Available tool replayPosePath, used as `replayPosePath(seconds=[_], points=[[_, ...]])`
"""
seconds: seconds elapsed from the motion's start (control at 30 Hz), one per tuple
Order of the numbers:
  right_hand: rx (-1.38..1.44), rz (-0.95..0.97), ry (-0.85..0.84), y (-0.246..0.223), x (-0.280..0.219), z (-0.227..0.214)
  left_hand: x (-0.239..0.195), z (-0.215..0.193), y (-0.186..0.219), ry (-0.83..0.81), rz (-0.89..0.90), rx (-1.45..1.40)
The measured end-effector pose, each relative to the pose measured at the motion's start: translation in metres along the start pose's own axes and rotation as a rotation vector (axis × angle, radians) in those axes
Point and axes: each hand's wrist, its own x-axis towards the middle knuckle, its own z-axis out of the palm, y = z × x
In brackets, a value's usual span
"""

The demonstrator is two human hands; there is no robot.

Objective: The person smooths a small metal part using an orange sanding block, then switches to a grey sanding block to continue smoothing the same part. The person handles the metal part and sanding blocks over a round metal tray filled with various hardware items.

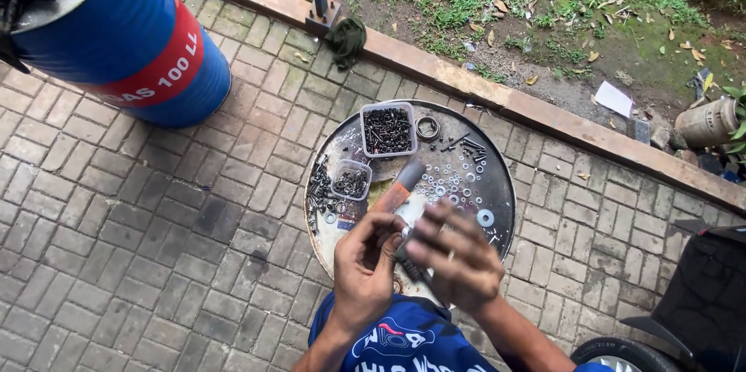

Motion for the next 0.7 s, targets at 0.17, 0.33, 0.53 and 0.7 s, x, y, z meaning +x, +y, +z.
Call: replayPosePath(seconds=[0.17,0.33,0.53,0.7], points=[[0.002,-0.003,-0.016,-0.004,-0.003,0.003,0.000,-0.002,0.003,-0.022,0.029,0.008],[-0.157,0.280,0.028,0.052,-0.027,0.020,-0.001,-0.017,-0.005,-0.010,0.056,0.021],[0.029,0.968,-0.499,0.111,-0.108,0.102,0.007,-0.038,-0.024,0.088,-0.015,0.063],[0.077,1.270,-0.749,0.111,-0.132,0.135,0.002,-0.052,-0.034,0.250,-0.081,0.061]])
